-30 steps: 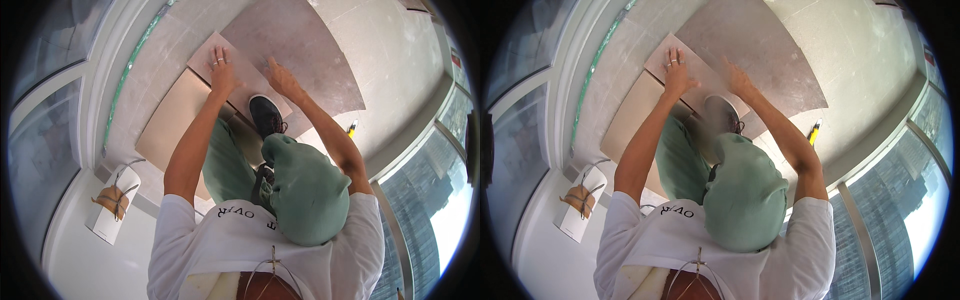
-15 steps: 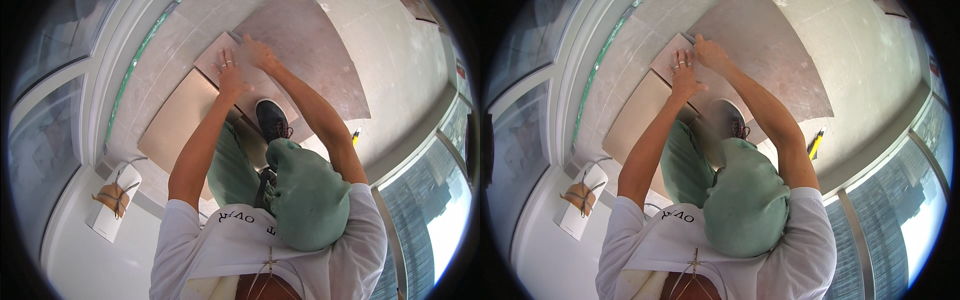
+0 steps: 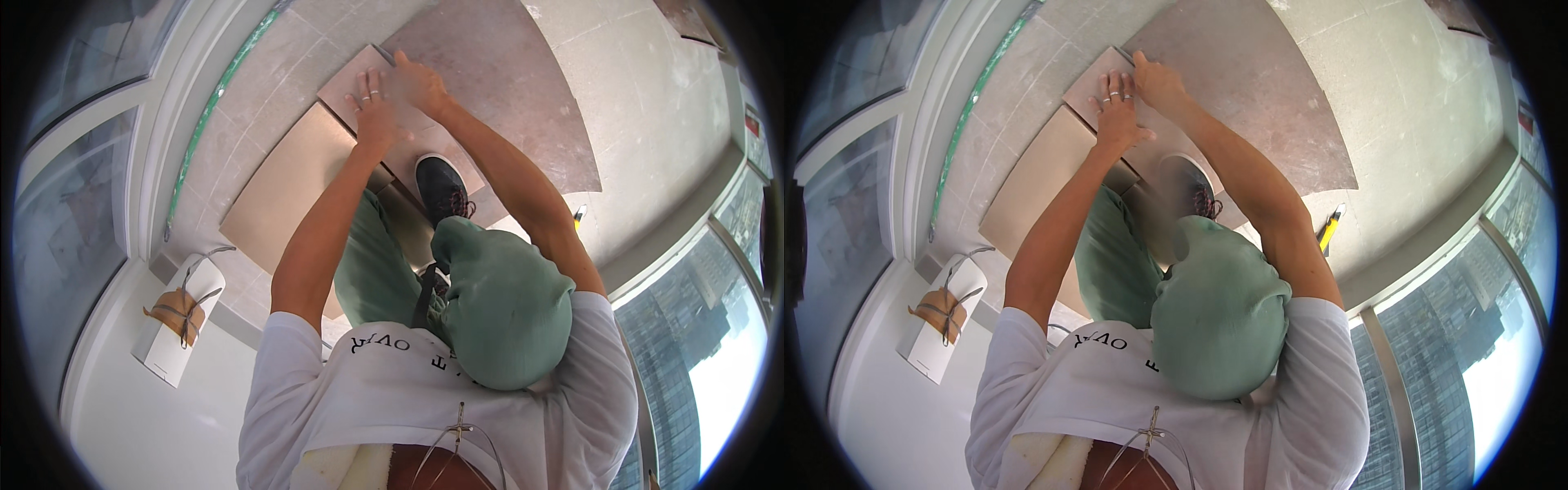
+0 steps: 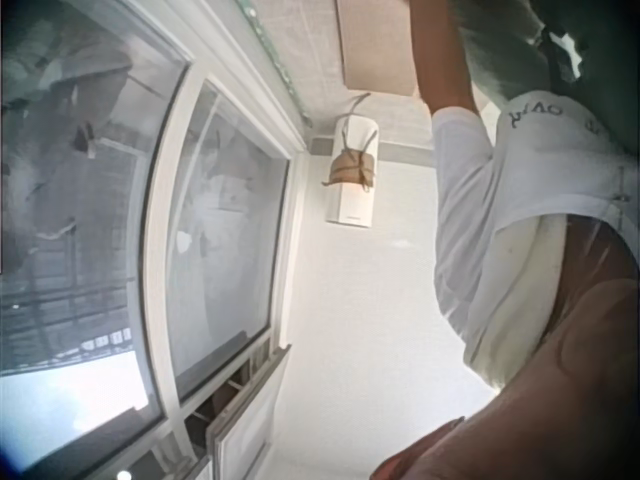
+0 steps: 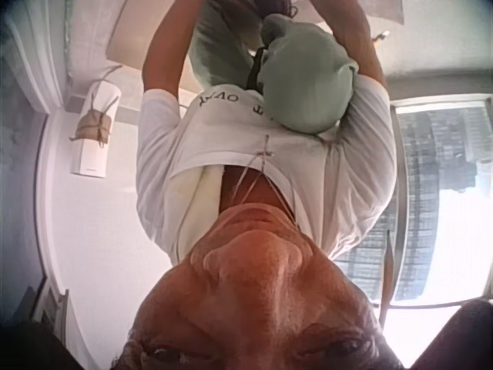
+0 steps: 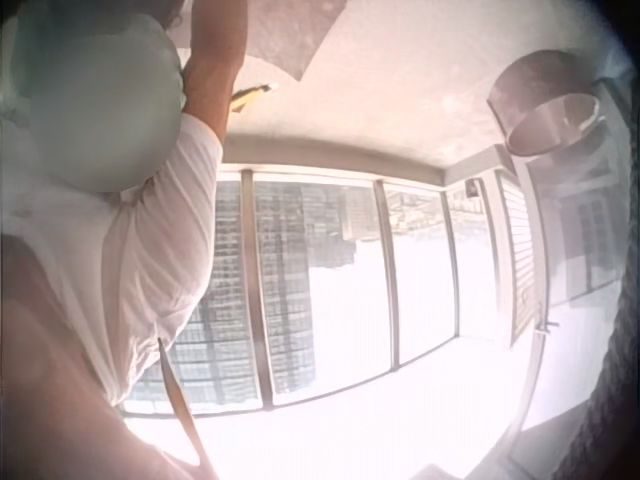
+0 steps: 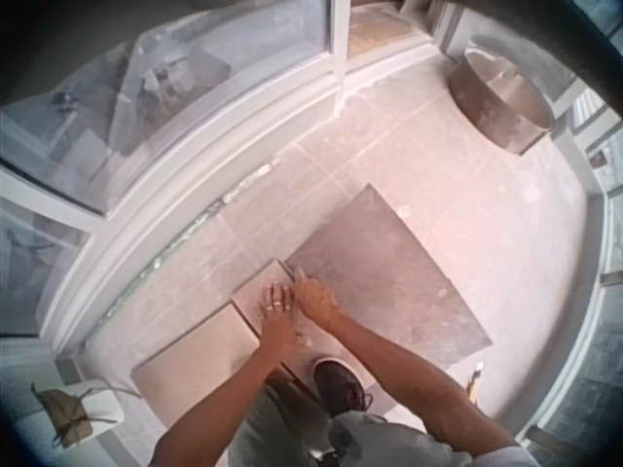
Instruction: The person kneels on the floor and uses a utility knife to score and snap rectangular tiles. They measure and mark the tiles, then break them along the scored lines to fit them into the floor layout.
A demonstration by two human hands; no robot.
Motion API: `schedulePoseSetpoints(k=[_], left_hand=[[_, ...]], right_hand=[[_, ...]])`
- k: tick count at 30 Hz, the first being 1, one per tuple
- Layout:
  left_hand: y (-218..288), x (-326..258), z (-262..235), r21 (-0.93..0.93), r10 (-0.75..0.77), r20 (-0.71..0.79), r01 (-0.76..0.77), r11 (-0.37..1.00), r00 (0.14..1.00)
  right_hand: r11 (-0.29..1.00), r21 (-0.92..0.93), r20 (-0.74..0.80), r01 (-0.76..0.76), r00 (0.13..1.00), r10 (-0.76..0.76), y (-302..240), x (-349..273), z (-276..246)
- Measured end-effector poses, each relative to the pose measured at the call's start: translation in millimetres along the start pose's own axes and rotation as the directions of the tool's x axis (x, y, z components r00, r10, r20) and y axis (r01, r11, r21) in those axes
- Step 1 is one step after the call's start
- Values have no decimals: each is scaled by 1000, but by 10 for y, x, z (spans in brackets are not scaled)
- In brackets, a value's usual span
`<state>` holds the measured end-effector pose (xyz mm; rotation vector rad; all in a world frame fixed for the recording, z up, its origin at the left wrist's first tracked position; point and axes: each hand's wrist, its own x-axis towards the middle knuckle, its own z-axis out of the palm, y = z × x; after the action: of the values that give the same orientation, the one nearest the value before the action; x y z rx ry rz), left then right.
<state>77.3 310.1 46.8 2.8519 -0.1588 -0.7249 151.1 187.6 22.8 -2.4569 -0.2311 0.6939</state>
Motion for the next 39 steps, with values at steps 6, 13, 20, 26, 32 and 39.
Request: schedulePoseSetpoints(k=[6, 13, 20, 26, 32, 39], left_hand=[[-6, -8, 43, -20, -2, -29, 2, 1000, 1000], [13, -22, -4, 6, 0, -12, 0, 1000, 1000], [34, -9, -28, -1, 8, -9, -8, 1000, 1000], [-72, 22, 200, 99, 34, -88, -25, 995, 996], [78, -18, -82, 18, 10, 3, -10, 1000, 1000], [77, -25, -96, -6, -2, 11, 2, 1000, 1000]], right_hand=[[994, -20, -64, 106, 992, -107, 94, -16, 15], [974, 150, -199, 172, 970, -140, 180, -43, 81], [998, -58, -52, 7, 999, -10, 59, 10, 23], [1000, 17, 22, -26, 999, 26, 320, -453, 35], [989, -30, 67, -145, 987, 147, 735, -1631, 19], [962, -59, 115, -266, 956, 271, 1332, -2699, 247]])
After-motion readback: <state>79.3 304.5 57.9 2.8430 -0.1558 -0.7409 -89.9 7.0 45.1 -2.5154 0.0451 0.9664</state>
